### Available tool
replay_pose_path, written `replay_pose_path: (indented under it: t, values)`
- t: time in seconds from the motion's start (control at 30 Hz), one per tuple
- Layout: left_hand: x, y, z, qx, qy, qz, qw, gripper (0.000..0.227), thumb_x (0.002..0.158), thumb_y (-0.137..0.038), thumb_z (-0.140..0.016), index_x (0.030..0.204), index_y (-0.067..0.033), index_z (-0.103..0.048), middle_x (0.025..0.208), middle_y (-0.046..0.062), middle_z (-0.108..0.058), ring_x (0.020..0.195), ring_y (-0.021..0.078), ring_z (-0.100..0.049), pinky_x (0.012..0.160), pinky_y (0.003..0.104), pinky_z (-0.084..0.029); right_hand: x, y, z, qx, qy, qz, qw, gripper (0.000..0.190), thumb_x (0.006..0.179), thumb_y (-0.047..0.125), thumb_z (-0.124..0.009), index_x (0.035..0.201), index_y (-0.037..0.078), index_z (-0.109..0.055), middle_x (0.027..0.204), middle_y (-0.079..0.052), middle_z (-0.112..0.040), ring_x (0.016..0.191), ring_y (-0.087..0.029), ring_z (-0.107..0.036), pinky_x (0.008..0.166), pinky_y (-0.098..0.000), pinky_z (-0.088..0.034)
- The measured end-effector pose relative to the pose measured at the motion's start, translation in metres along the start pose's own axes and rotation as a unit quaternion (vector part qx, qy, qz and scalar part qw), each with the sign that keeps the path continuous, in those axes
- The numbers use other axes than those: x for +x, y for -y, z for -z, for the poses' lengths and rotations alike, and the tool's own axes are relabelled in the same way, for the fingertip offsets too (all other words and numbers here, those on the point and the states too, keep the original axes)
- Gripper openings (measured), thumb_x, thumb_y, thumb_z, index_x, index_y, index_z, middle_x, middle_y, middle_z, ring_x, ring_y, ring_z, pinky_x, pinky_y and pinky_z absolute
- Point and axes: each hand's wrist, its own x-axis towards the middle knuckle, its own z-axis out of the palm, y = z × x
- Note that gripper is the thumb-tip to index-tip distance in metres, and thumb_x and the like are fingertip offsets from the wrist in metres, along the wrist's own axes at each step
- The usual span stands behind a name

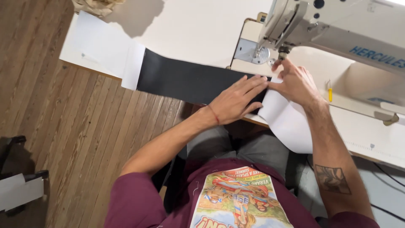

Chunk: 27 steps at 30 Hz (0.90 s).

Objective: Aligning and folding leather strips on a sewing machine table for assembly

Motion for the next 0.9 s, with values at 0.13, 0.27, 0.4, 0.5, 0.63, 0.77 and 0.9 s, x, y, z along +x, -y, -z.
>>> replay_pose_path:
  t: [0.13, 0.27, 0.4, 0.5, 0.63, 0.77, 0.9]
  values:
    - [0.000, -0.004, 0.007, 0.007, 0.042, -0.018, 0.999, 0.079, 0.122, -0.069, -0.047, 0.185, -0.0217, -0.040, 0.188, 0.009, -0.047, 0.176, 0.0318, -0.043, 0.150, 0.052, -0.029, -0.055, 0.052, 0.048, 0.045, 0.052, -0.079, 0.995, 0.079, 0.100, 0.057, -0.087, 0.157, 0.017, -0.048, 0.118, -0.025, -0.087, 0.129, -0.059, -0.075, 0.112, -0.0713, -0.054]
    - [-0.011, 0.006, 0.014, 0.050, 0.061, -0.039, 0.996, 0.082, 0.119, -0.078, -0.040, 0.185, -0.0295, -0.041, 0.190, 0.003, -0.043, 0.178, 0.0279, -0.038, 0.150, 0.051, -0.023, -0.075, 0.029, 0.052, -0.011, 0.026, -0.131, 0.991, 0.090, 0.093, 0.064, -0.090, 0.158, 0.015, -0.051, 0.121, -0.021, -0.087, 0.129, -0.057, -0.075, 0.114, -0.0710, -0.053]
    - [-0.013, 0.008, 0.014, 0.066, 0.085, -0.051, 0.993, 0.078, 0.119, -0.078, -0.042, 0.184, -0.0359, -0.042, 0.191, 0.003, -0.040, 0.179, 0.0308, -0.034, 0.149, 0.055, -0.020, -0.085, -0.007, 0.022, -0.228, -0.131, 0.012, 0.965, 0.081, 0.096, 0.065, -0.090, 0.159, 0.021, -0.063, 0.133, -0.010, -0.078, 0.125, -0.042, -0.078, 0.110, -0.0600, -0.057]
    - [-0.011, 0.007, 0.017, 0.075, 0.098, -0.041, 0.992, 0.078, 0.117, -0.075, -0.049, 0.184, -0.0363, -0.042, 0.191, 0.004, -0.040, 0.178, 0.0329, -0.033, 0.148, 0.058, -0.020, -0.090, 0.011, -0.014, -0.282, -0.241, 0.112, 0.922, 0.064, 0.106, 0.045, -0.087, 0.161, 0.015, -0.071, 0.149, -0.012, -0.071, 0.138, -0.036, -0.072, 0.117, -0.0500, -0.057]
    - [-0.013, 0.007, 0.020, 0.073, 0.112, -0.033, 0.990, 0.078, 0.117, -0.071, -0.052, 0.186, -0.0360, -0.038, 0.191, 0.003, -0.037, 0.179, 0.0346, -0.031, 0.148, 0.062, -0.019, -0.106, 0.075, -0.054, -0.088, -0.249, 0.155, 0.952, 0.059, 0.120, 0.024, -0.074, 0.168, -0.009, -0.062, 0.169, -0.032, -0.059, 0.157, -0.051, -0.058, 0.128, -0.0564, -0.051]
    - [-0.017, 0.014, 0.023, 0.076, 0.094, -0.028, 0.992, 0.082, 0.116, -0.075, -0.049, 0.185, -0.0314, -0.042, 0.190, 0.004, -0.042, 0.178, 0.0318, -0.033, 0.148, 0.062, -0.019, -0.107, 0.066, -0.082, -0.175, -0.274, 0.142, 0.935, 0.066, 0.123, 0.036, -0.067, 0.175, -0.004, -0.059, 0.176, -0.025, -0.058, 0.166, -0.040, -0.053, 0.138, -0.0476, -0.041]
    - [-0.004, 0.004, 0.012, 0.079, 0.058, -0.031, 0.995, 0.076, 0.120, -0.073, -0.040, 0.175, -0.0222, -0.053, 0.184, 0.006, -0.050, 0.174, 0.0303, -0.040, 0.147, 0.061, -0.021, -0.108, 0.061, -0.089, -0.207, -0.279, 0.122, 0.930, 0.067, 0.123, 0.045, -0.064, 0.177, 0.006, -0.060, 0.181, -0.017, -0.057, 0.170, -0.033, -0.051, 0.143, -0.0469, -0.034]
